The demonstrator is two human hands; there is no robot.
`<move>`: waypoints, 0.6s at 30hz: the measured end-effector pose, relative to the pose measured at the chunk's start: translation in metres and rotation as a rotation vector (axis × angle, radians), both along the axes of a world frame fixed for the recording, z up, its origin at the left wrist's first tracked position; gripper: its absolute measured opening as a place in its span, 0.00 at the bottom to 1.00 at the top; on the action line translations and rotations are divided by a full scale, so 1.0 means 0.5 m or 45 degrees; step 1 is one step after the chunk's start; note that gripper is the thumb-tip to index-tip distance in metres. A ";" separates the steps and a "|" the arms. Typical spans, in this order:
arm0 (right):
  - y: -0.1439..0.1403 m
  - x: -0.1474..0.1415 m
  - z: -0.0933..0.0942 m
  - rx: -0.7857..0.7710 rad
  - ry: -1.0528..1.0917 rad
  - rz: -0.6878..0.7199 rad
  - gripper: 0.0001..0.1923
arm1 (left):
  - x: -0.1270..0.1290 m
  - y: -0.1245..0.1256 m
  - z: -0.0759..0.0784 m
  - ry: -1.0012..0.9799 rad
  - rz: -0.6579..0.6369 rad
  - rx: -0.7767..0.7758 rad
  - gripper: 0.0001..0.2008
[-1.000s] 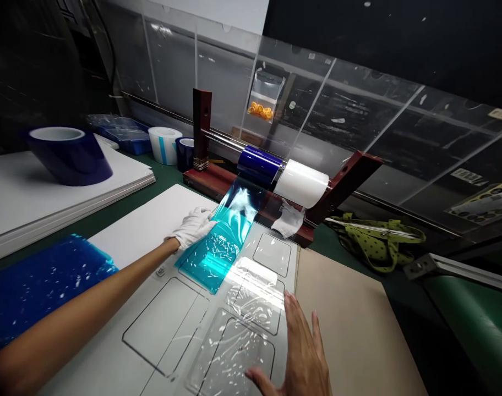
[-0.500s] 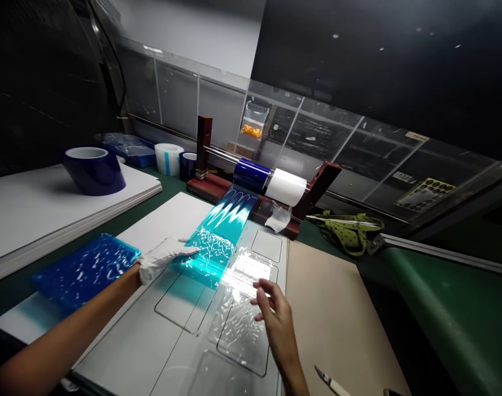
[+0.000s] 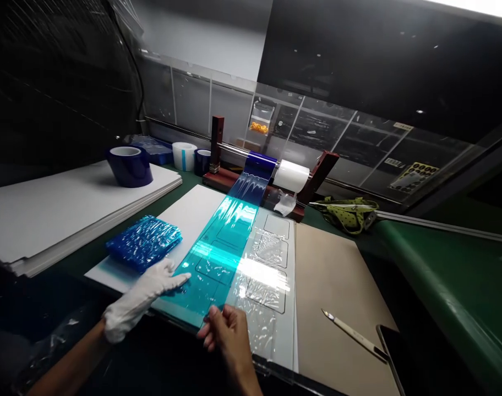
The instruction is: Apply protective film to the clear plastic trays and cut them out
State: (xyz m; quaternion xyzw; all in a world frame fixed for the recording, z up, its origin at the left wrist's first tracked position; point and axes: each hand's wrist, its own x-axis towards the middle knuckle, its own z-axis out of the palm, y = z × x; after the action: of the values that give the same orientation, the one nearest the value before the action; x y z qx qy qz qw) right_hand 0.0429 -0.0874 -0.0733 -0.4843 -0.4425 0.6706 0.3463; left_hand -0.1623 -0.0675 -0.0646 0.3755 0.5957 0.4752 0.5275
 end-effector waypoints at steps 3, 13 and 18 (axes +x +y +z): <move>-0.076 -0.005 -0.046 -0.084 0.019 0.029 0.30 | -0.006 -0.086 -0.050 0.015 0.102 -0.022 0.25; -0.154 -0.027 -0.115 -0.210 0.006 -0.083 0.33 | 0.015 -0.187 -0.124 0.056 0.265 -0.169 0.29; -0.141 -0.032 -0.116 -0.240 -0.019 -0.100 0.34 | 0.029 -0.187 -0.107 0.055 0.280 -0.230 0.29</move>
State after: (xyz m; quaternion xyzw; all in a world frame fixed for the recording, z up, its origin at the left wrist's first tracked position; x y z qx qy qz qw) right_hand 0.0269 -0.1581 -0.1315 -0.5368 -0.3609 0.6914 0.3219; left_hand -0.1476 -0.1608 -0.1182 0.2691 0.6848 0.4663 0.4911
